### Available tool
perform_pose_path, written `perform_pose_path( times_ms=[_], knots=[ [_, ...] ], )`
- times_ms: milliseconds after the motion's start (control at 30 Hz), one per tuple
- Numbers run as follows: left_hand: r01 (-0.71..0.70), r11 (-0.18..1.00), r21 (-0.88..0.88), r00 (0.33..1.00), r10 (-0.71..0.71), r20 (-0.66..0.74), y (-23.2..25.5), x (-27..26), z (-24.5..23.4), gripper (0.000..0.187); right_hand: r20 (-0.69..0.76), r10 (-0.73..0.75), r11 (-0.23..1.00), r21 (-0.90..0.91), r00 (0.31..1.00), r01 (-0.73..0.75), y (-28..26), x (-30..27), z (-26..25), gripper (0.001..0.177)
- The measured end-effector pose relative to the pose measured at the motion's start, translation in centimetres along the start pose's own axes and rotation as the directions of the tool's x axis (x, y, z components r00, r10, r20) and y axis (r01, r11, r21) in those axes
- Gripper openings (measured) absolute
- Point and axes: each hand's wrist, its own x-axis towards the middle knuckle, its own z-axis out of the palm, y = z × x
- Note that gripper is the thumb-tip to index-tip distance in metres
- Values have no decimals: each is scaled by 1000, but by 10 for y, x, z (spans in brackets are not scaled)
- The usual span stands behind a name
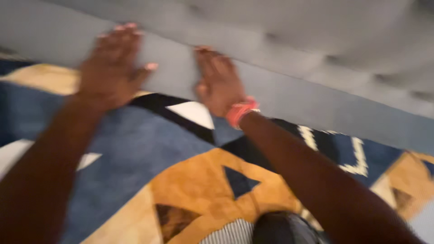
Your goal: The person tucks a patterned sheet under the mattress along the side of the bed and then wipes and adjusts the gray upholstered headboard by hand.
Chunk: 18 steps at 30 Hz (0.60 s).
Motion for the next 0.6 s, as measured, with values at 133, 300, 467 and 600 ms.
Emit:
perform_pose_path(
  times_ms=[133, 300, 467, 600],
  knots=[
    [-53, 997, -48, 998, 54, 24, 14, -7, -8, 77, -8, -24, 998, 64, 1000, 25, -31, 30, 12, 69],
    [22, 999, -36, 999, -23, -28, 8, -17, -24, 71, -49, 261, 941, 238, 964, -242, -81, 84, 43, 56],
    [-1, 997, -80, 1000, 0, -11, -41, -23, -41, 75, -105, 428, 904, 43, 898, -425, -108, 108, 54, 50],
    [83, 992, -96, 996, -81, 29, -89, -26, -59, 78, -34, 464, 882, -78, 885, -465, -113, 118, 54, 52]
  ],
)
